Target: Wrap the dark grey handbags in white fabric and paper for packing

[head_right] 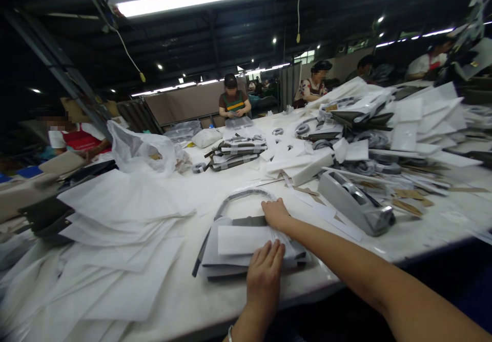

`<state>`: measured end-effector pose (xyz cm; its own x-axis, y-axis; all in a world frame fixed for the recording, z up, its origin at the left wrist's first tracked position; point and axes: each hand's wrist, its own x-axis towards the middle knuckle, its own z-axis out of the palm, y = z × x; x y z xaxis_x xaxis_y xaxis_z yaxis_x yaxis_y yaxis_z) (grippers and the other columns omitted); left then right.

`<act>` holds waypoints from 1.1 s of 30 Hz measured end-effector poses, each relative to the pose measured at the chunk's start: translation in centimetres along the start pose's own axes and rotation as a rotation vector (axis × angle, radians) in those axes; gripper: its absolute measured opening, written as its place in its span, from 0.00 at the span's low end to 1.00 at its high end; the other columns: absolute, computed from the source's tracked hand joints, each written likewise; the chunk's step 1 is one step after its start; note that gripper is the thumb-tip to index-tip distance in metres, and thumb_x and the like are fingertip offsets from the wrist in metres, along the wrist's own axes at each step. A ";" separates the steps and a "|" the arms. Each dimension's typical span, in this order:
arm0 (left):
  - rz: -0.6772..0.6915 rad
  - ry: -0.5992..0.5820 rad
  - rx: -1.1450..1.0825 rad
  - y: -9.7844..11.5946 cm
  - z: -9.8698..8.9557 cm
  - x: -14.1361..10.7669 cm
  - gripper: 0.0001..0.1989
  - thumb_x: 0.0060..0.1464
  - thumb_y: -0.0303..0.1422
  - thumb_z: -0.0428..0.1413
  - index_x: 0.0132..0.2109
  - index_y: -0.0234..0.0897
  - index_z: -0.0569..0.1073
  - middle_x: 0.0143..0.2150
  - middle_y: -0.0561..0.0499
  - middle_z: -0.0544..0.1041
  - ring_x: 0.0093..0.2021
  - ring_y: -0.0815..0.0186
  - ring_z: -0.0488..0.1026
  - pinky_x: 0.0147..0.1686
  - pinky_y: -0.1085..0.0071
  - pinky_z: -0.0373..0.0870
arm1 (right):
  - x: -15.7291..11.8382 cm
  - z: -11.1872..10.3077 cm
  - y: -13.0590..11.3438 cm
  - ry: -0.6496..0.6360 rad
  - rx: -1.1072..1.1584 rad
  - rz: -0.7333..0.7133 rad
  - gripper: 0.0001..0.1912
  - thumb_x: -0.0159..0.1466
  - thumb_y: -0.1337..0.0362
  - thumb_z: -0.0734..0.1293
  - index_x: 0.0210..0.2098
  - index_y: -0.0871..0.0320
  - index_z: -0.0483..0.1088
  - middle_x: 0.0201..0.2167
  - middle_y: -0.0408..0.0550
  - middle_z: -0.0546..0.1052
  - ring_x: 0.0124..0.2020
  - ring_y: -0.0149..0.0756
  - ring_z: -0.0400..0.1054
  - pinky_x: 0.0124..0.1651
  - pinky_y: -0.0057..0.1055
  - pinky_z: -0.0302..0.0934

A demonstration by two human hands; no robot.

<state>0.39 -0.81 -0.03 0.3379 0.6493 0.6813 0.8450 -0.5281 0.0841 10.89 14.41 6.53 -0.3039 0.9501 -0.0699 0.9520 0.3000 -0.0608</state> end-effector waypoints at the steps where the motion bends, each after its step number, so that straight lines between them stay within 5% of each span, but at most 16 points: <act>1: 0.001 0.001 0.004 0.0 0.0 0.0 0.17 0.65 0.29 0.51 0.59 0.40 0.72 0.58 0.53 0.75 0.56 0.60 0.73 0.52 0.63 0.74 | 0.4 -0.3 0.1 -0.006 0.018 0.018 0.14 0.70 0.59 0.64 0.49 0.61 0.70 0.45 0.50 0.75 0.47 0.42 0.70 0.55 0.49 0.61; 5: 0.031 -0.014 0.007 -0.1 -0.5 -0.1 0.18 0.65 0.30 0.51 0.60 0.41 0.70 0.60 0.52 0.74 0.58 0.61 0.72 0.53 0.63 0.72 | 2.1 -2.4 1.1 -0.014 0.136 0.068 0.15 0.68 0.56 0.66 0.48 0.60 0.71 0.49 0.51 0.74 0.50 0.43 0.70 0.55 0.49 0.64; 9: 0.029 0.032 -0.001 -0.1 -0.6 -0.3 0.19 0.66 0.30 0.48 0.61 0.41 0.69 0.61 0.53 0.73 0.59 0.61 0.71 0.53 0.63 0.72 | 1.9 -4.1 1.5 0.068 0.349 0.004 0.15 0.71 0.59 0.62 0.53 0.58 0.71 0.56 0.54 0.73 0.59 0.44 0.65 0.64 0.48 0.54; 13: 0.033 0.063 0.001 0.0 -0.4 -0.5 0.20 0.68 0.30 0.44 0.64 0.41 0.66 0.63 0.54 0.70 0.61 0.62 0.69 0.54 0.63 0.72 | -1.0 -1.9 0.1 0.138 0.583 0.038 0.27 0.73 0.51 0.52 0.66 0.55 0.58 0.64 0.53 0.65 0.66 0.43 0.57 0.67 0.43 0.52; 19: 0.019 0.070 -0.029 -0.1 -0.2 -0.5 0.21 0.68 0.29 0.41 0.65 0.38 0.64 0.63 0.53 0.70 0.60 0.63 0.69 0.55 0.65 0.71 | -1.8 2.4 -1.0 0.172 0.868 0.171 0.37 0.72 0.44 0.39 0.71 0.59 0.45 0.71 0.54 0.53 0.71 0.40 0.46 0.70 0.45 0.46; 24: 0.044 0.003 -0.033 -0.2 -0.5 -0.4 0.21 0.66 0.26 0.44 0.64 0.37 0.66 0.64 0.52 0.69 0.61 0.61 0.69 0.56 0.64 0.71 | 0.0 1.7 -1.1 0.172 1.056 0.128 0.36 0.72 0.46 0.36 0.70 0.55 0.48 0.66 0.56 0.63 0.67 0.41 0.56 0.64 0.46 0.57; 28: 0.080 -0.124 -0.114 -0.8 -2.6 0.6 0.22 0.64 0.25 0.46 0.63 0.37 0.66 0.64 0.50 0.69 0.62 0.59 0.68 0.57 0.62 0.71 | -1.8 -0.4 -1.0 0.209 1.138 0.037 0.33 0.73 0.48 0.40 0.66 0.55 0.58 0.63 0.55 0.67 0.64 0.39 0.60 0.63 0.42 0.59; 33: 0.164 -0.285 -0.251 -3.5 -8.2 2.6 0.20 0.64 0.26 0.49 0.61 0.37 0.67 0.63 0.47 0.71 0.62 0.65 0.68 0.60 0.67 0.68 | -9.8 -1.3 -0.4 0.289 0.868 -0.199 0.23 0.71 0.50 0.58 0.58 0.53 0.70 0.59 0.50 0.72 0.63 0.43 0.62 0.68 0.43 0.52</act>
<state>-5.04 -1.77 7.37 0.5910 0.6522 0.4747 0.6547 -0.7316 0.1901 13.55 5.11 8.50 -0.3267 0.9072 0.2650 0.4874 0.4020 -0.7752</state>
